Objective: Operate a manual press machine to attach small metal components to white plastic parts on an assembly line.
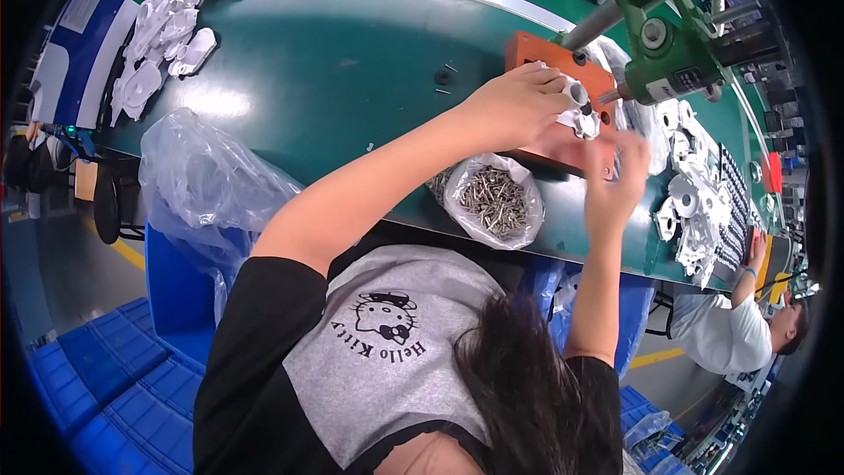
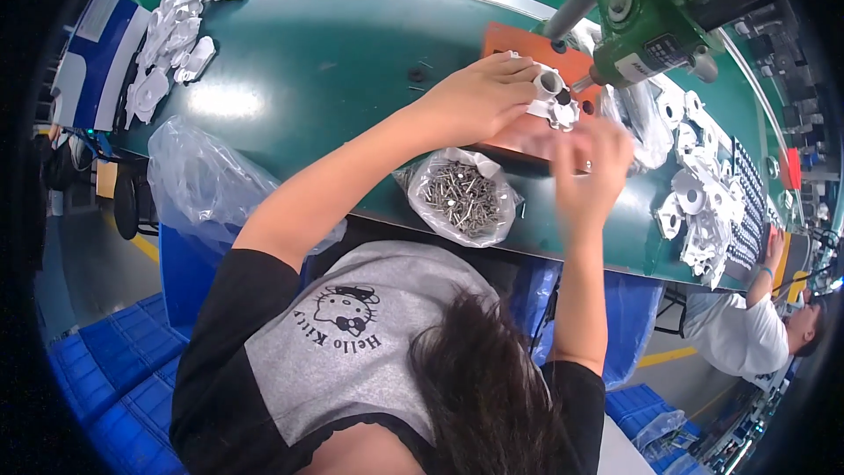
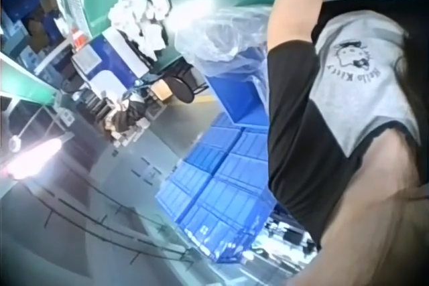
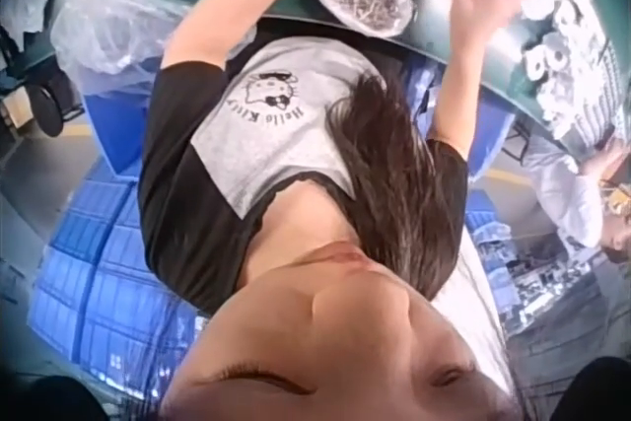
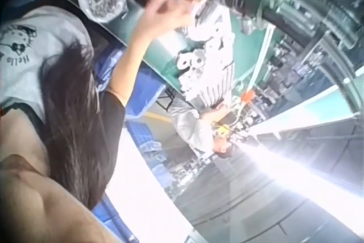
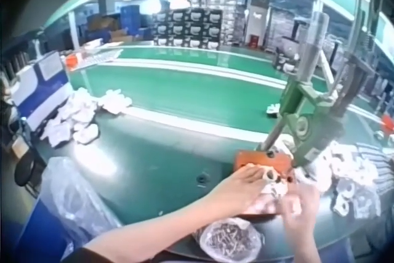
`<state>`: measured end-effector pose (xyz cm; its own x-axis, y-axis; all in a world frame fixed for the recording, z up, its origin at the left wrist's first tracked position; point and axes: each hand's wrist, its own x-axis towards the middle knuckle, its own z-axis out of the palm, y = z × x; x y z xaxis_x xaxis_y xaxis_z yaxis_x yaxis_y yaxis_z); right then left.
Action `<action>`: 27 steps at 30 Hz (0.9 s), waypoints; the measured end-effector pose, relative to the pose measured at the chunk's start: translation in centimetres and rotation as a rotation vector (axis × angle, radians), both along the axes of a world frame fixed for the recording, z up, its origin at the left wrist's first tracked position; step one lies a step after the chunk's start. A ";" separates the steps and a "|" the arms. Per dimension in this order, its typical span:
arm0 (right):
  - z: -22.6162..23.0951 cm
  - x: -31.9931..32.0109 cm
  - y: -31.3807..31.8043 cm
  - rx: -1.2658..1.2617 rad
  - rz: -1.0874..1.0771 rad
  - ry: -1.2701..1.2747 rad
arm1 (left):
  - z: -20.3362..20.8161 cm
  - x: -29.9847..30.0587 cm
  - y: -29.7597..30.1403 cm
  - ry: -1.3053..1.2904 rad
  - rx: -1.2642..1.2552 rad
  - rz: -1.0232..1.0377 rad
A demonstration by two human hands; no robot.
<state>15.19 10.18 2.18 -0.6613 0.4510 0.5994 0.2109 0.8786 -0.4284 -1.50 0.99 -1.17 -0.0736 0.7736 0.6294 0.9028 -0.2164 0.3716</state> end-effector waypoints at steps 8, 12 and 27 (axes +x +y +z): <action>-1.3 0.6 -5.7 0.047 0.492 -0.349 | 0.2 0.1 0.4 -0.013 -0.008 0.002; -1.6 0.7 -5.4 0.006 0.494 -0.363 | -0.1 0.3 0.4 -0.020 -0.005 0.009; 1.1 -1.1 5.5 -0.963 0.083 -0.031 | -0.1 0.2 0.6 0.017 -0.025 0.008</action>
<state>14.08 15.69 3.28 -0.7226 0.6910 -0.0207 0.1871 0.1666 -0.9681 -1.34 1.59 -1.29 -0.0697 0.7885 0.6111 0.9106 -0.1998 0.3617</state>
